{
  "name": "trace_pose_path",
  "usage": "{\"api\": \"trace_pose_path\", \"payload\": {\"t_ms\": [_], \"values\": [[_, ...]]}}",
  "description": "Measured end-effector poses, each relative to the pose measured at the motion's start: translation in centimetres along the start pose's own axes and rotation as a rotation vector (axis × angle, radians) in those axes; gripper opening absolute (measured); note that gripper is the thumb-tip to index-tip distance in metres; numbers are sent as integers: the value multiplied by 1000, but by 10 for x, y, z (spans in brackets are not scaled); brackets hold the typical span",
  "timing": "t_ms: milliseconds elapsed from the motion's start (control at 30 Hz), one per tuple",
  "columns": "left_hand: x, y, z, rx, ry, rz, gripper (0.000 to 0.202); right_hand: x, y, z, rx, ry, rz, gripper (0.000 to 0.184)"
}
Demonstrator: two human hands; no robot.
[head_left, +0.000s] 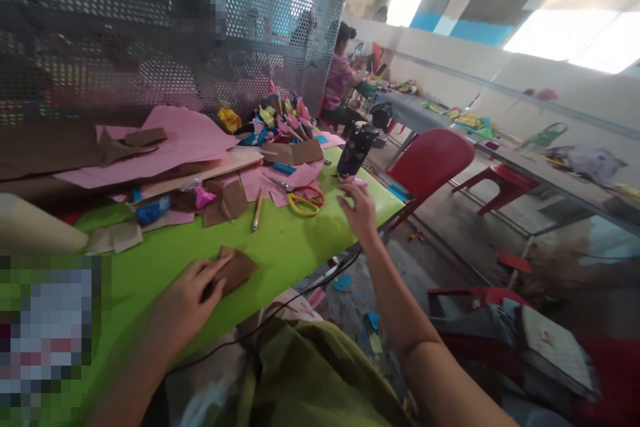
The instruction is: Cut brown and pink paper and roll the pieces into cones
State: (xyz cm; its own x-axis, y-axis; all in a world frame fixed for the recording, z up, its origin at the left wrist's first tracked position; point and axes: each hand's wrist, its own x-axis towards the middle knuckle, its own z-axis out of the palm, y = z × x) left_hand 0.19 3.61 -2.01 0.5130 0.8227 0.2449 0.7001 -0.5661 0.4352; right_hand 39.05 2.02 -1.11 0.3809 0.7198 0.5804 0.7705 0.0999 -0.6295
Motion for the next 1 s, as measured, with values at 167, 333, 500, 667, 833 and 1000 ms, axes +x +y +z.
{"api": "trace_pose_path", "payload": {"t_ms": [167,333,500,667,833,1000], "values": [[-4,14,-5,69,-46,-13,46,35,53,-27,-155,91,402,36],[-6,36,-16,161,-134,-23,42,33,57,-35,-134,0,573,39],[-6,46,-18,174,-234,-63,39,16,39,-50,91,93,602,48],[-8,44,-16,200,-242,-75,41,-9,-1,-59,535,44,468,47],[-9,44,-13,190,-205,-58,40,-30,-33,-45,685,-366,543,26],[-5,49,-10,202,-227,-77,40,-45,-55,-26,710,-560,484,26]]}}
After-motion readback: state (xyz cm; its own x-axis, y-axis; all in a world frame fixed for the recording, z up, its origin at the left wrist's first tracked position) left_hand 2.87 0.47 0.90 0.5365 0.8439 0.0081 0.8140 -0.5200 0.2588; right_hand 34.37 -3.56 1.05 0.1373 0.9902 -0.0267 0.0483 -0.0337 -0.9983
